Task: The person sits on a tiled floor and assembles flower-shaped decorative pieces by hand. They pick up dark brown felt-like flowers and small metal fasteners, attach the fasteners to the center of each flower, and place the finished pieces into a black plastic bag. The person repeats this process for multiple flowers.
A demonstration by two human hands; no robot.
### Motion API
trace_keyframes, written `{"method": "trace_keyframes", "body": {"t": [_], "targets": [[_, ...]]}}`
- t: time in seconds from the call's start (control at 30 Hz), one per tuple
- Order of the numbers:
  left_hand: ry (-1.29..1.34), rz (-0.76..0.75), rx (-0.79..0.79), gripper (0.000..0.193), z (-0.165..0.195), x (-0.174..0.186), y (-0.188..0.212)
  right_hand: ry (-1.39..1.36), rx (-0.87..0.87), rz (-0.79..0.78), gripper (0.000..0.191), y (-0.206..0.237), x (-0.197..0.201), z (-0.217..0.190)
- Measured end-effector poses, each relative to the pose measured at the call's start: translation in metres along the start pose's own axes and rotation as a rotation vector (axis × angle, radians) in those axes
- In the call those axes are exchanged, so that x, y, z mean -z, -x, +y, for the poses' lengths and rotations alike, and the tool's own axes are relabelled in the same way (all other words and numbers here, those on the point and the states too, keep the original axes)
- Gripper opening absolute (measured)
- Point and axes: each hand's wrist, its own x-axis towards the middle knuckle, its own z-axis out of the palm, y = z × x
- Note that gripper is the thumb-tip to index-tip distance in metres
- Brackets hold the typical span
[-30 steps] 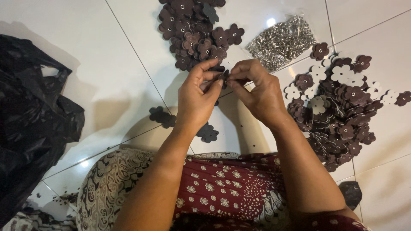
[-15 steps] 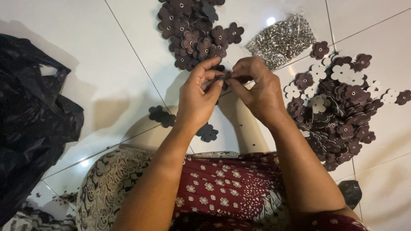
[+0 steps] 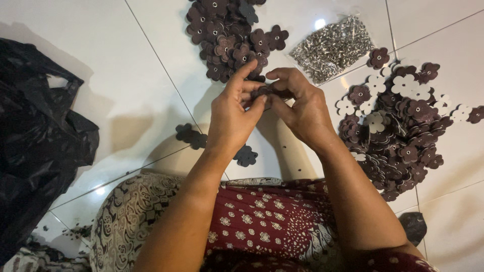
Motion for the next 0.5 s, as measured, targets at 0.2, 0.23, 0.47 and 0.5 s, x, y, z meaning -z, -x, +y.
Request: {"method": "trace_keyframes", "body": {"t": [0.2, 0.23, 0.47, 0.5], "targets": [[-0.155, 0.001, 0.000, 0.065, 0.0022, -0.0002, -0.0007, 0.001, 0.011, 0.005, 0.037, -0.0001, 0.0000, 0.0012], [-0.188, -0.002, 0.005, 0.065, 0.0024, 0.0000, -0.0006, -0.001, 0.009, 0.005, 0.037, 0.0001, 0.0001, 0.0010], [-0.297, -0.025, -0.028, 0.066, 0.0022, 0.0016, -0.0010, 0.027, -0.042, 0.002, 0.037, -0.0007, 0.0016, -0.0012], [-0.311, -0.029, -0.044, 0.067, 0.0019, 0.0021, -0.0009, 0.022, -0.047, -0.002, 0.037, -0.0012, 0.0016, -0.0012]]}}
